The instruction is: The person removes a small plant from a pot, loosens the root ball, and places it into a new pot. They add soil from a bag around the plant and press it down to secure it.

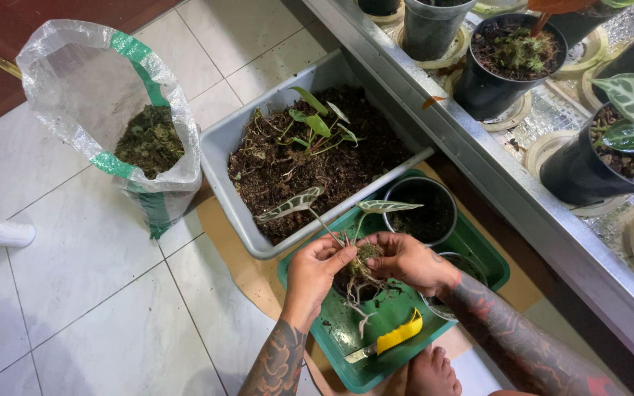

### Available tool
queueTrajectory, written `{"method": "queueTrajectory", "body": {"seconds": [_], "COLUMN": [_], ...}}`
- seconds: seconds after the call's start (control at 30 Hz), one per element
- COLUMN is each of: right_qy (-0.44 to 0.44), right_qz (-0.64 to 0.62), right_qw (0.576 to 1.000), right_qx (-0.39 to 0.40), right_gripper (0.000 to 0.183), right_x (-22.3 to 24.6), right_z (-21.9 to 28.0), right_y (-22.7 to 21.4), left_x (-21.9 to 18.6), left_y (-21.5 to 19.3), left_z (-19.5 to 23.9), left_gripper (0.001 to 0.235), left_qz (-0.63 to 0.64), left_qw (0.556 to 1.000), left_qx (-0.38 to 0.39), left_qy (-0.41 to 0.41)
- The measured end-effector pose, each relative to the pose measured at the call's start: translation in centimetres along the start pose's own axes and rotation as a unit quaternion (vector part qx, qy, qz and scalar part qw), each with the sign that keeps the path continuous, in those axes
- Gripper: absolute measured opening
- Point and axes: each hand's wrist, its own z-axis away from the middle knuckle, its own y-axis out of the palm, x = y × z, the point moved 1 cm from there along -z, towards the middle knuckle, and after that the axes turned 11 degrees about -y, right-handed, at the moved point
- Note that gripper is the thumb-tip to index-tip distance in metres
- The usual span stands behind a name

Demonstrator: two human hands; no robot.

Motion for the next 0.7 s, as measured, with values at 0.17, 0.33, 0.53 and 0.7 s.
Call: {"method": "queueTrajectory", "body": {"seconds": [0.17, 0.33, 0.53, 0.7], "right_qy": [0.05, 0.025, -0.042, -0.039], "right_qz": [-0.015, -0.046, -0.018, 0.187], "right_qw": [0.998, 0.999, 0.999, 0.979], "right_qx": [-0.033, -0.004, 0.007, -0.076], "right_gripper": [0.038, 0.044, 0.06, 0.055], "right_x": [-0.5, -1.2, -1.6, -1.3], "right_z": [-0.2, -0.1, 0.7, 2.2], "right_y": [-0.2, -0.8, -0.8, 0.8], "left_x": [0.8, 1.6, 1.4, 1.0], "left_y": [0.3, 1.1, 1.9, 2.1], "left_z": [-0.8, -0.9, 0.2, 1.0], "left_gripper": [0.019, 0.018, 0.019, 0.018], "left_qz": [-0.015, -0.044, -0.029, -0.031], "left_qw": [1.0, 0.998, 0.992, 0.988], "left_qx": [0.004, -0.023, -0.09, -0.122], "left_qy": [-0.016, 0.041, 0.086, 0.088]}}
